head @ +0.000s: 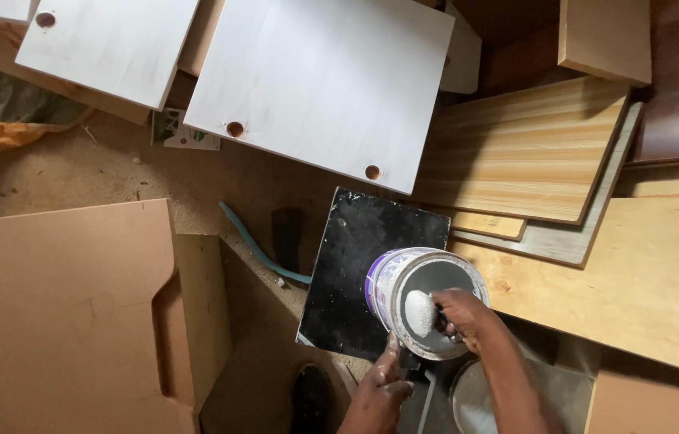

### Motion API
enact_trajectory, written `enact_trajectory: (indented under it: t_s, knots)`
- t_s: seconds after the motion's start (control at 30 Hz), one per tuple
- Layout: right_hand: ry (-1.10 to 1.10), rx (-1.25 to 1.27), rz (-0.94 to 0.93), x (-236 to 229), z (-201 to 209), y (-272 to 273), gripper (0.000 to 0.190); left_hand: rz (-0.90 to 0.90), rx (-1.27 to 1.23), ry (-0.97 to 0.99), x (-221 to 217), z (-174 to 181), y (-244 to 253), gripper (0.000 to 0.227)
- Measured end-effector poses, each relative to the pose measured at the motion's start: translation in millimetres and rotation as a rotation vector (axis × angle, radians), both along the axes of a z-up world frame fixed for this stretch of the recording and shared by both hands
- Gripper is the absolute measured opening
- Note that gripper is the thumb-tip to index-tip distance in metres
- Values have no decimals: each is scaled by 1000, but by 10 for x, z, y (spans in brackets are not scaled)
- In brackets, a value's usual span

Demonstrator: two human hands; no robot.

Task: Applying white paint to the edges and surfaces of wooden furniture panels using a small foam roller.

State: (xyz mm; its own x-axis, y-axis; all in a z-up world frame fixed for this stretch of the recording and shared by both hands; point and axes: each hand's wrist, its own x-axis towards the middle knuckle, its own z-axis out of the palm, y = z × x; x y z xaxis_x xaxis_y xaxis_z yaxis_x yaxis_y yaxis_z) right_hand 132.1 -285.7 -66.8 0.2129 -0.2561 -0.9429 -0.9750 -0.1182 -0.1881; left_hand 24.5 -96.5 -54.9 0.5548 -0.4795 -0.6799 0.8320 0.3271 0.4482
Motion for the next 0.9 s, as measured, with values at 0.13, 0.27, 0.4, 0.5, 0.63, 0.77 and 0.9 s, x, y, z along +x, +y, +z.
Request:
enact_trajectory:
  t_s: [0.13, 0.27, 0.4, 0.5, 0.63, 0.77, 0.9]
  knots:
    - [16, -339, 314, 63, -32, 147, 56, -87, 202, 52, 60, 129, 28, 85]
    - [51, -384, 437, 87, -21, 262, 28, 19, 94, 17, 15, 81, -11, 85]
    - [-45, -198, 185, -61, 73, 134, 36, 65, -13, -128, -4, 2, -35, 83]
    - [-138, -141, -54, -200, -206, -44, 41, 64, 0, -155, 66, 127, 1, 83]
    - [-129, -160, 125, -124, 84, 265, 25, 73, -6, -76, 97, 265, -9, 86]
    - [-223, 43, -114, -253, -116, -45, 49, -9, 86, -69, 143, 251, 10, 84]
    - [-246, -371, 339, -144, 42, 108, 36, 49, 45, 85, 43, 50, -59, 84]
